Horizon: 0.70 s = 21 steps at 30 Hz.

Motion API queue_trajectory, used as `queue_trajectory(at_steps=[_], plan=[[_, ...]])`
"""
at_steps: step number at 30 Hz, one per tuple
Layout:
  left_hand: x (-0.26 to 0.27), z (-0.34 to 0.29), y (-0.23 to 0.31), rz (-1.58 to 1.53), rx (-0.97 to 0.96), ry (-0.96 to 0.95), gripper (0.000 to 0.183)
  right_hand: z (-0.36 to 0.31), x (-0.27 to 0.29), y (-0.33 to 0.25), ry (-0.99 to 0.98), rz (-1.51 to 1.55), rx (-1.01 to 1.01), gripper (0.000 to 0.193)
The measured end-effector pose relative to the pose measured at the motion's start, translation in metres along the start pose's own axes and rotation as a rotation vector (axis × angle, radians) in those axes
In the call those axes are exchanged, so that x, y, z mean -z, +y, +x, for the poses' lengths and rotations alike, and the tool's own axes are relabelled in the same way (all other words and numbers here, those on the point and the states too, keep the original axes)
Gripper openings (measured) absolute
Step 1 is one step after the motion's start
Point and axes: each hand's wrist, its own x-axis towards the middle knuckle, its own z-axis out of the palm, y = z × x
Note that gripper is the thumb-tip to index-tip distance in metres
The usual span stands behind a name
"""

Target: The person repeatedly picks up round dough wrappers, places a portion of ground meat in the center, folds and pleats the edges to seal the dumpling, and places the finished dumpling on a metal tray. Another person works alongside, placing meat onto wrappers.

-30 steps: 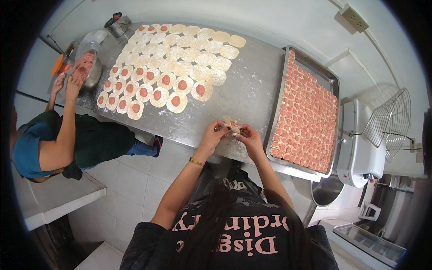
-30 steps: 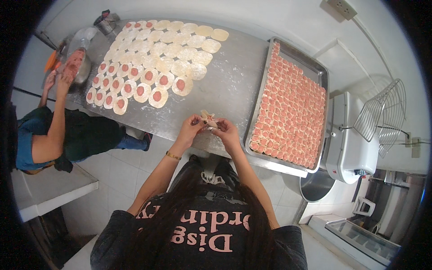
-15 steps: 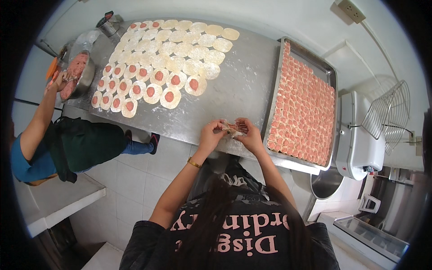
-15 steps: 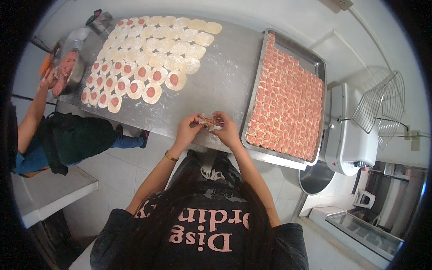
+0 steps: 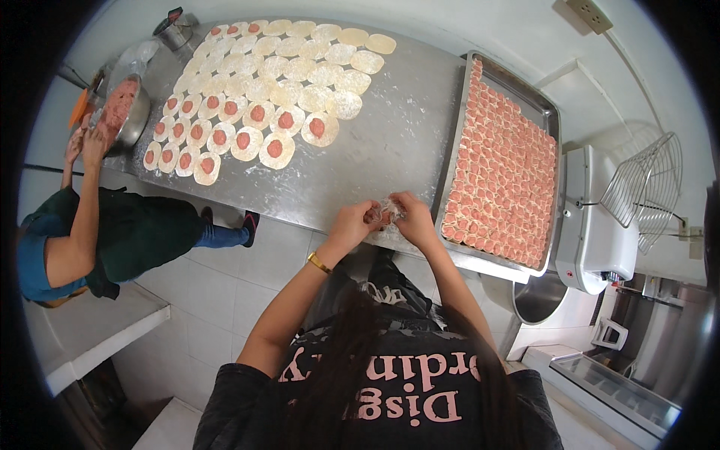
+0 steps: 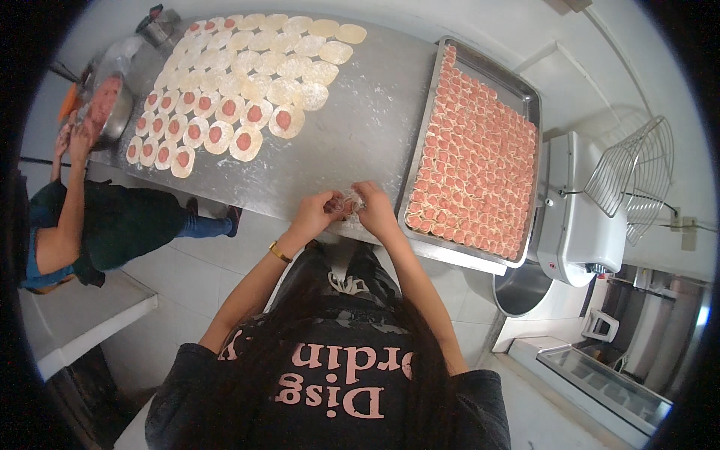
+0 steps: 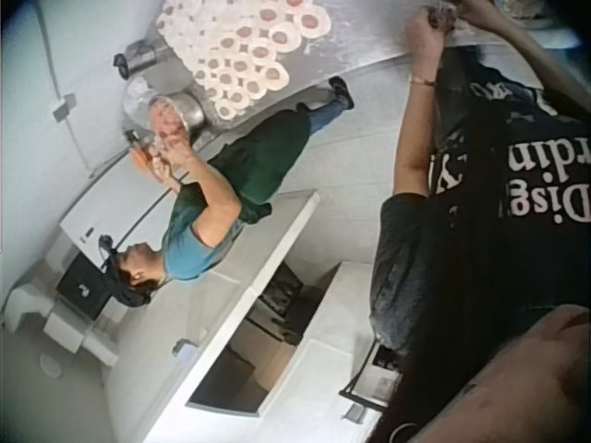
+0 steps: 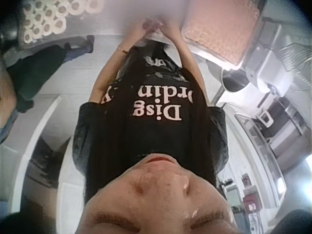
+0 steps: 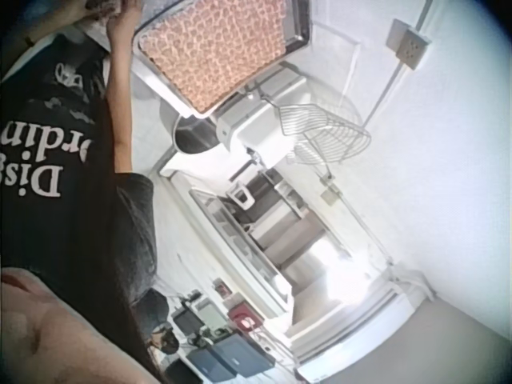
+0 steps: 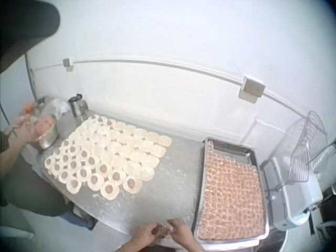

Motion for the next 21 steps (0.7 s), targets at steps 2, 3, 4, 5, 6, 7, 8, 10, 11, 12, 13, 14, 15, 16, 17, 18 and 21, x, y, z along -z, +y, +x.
queue_trajectory(at_steps=[2,3,4,5,6,7,8,10,11,12,13,14,15,16,17,18,21], plan=[[0.002,0.000,0.001,-0.010,-0.052,-0.015,0.027,-0.006,0.003,0.000,-0.033,-0.091,-0.028,0.033],[0.003,-0.001,0.001,-0.016,-0.066,-0.030,0.026,-0.008,0.004,0.001,-0.052,-0.136,-0.062,0.032],[0.003,-0.001,0.002,-0.032,-0.058,-0.054,0.026,-0.009,0.003,0.001,-0.057,-0.116,-0.057,0.031],[0.003,0.000,0.003,-0.046,-0.051,-0.078,0.026,-0.009,0.000,0.001,-0.062,-0.097,-0.069,0.031],[0.004,0.002,0.004,-0.080,-0.056,-0.096,0.026,-0.008,-0.002,0.002,-0.070,-0.063,-0.087,0.030],[0.003,0.003,0.006,-0.019,-0.046,-0.102,0.026,-0.007,-0.003,0.002,-0.072,-0.055,-0.085,0.030],[0.003,0.005,0.007,0.022,-0.048,-0.103,0.027,-0.005,-0.005,0.002,-0.077,-0.033,-0.088,0.029],[0.002,0.006,0.008,0.089,-0.057,-0.097,0.027,-0.003,-0.007,0.001,-0.078,0.004,-0.075,0.029],[0.002,0.005,0.008,0.113,-0.065,-0.090,0.027,-0.003,-0.007,0.001,-0.074,0.017,-0.057,0.028],[0.003,0.005,0.007,0.138,-0.074,-0.083,0.027,-0.003,-0.006,0.000,-0.070,0.049,-0.035,0.028],[0.004,0.003,0.006,0.141,-0.089,-0.060,0.028,-0.004,-0.006,0.000,-0.031,-0.004,-0.014,0.027],[0.005,0.001,0.004,0.145,-0.104,-0.036,0.028,-0.006,-0.004,-0.001,0.007,-0.038,0.012,0.027],[0.006,0.000,0.002,0.154,-0.114,-0.016,0.028,-0.008,-0.004,-0.002,0.044,-0.071,0.036,0.027],[0.006,0.001,0.000,0.134,-0.156,0.004,0.029,-0.010,-0.003,-0.002,0.014,-0.099,0.009,0.027],[0.006,0.002,-0.001,0.120,-0.195,0.022,0.029,-0.013,-0.002,-0.002,-0.015,-0.126,-0.020,0.028],[0.005,0.002,-0.002,0.106,-0.234,0.038,0.029,-0.014,-0.001,-0.002,-0.035,-0.150,-0.045,0.029],[0.000,0.006,0.000,0.080,-0.087,-0.067,0.030,-0.013,-0.009,-0.002,-0.047,-0.086,-0.070,0.035]])
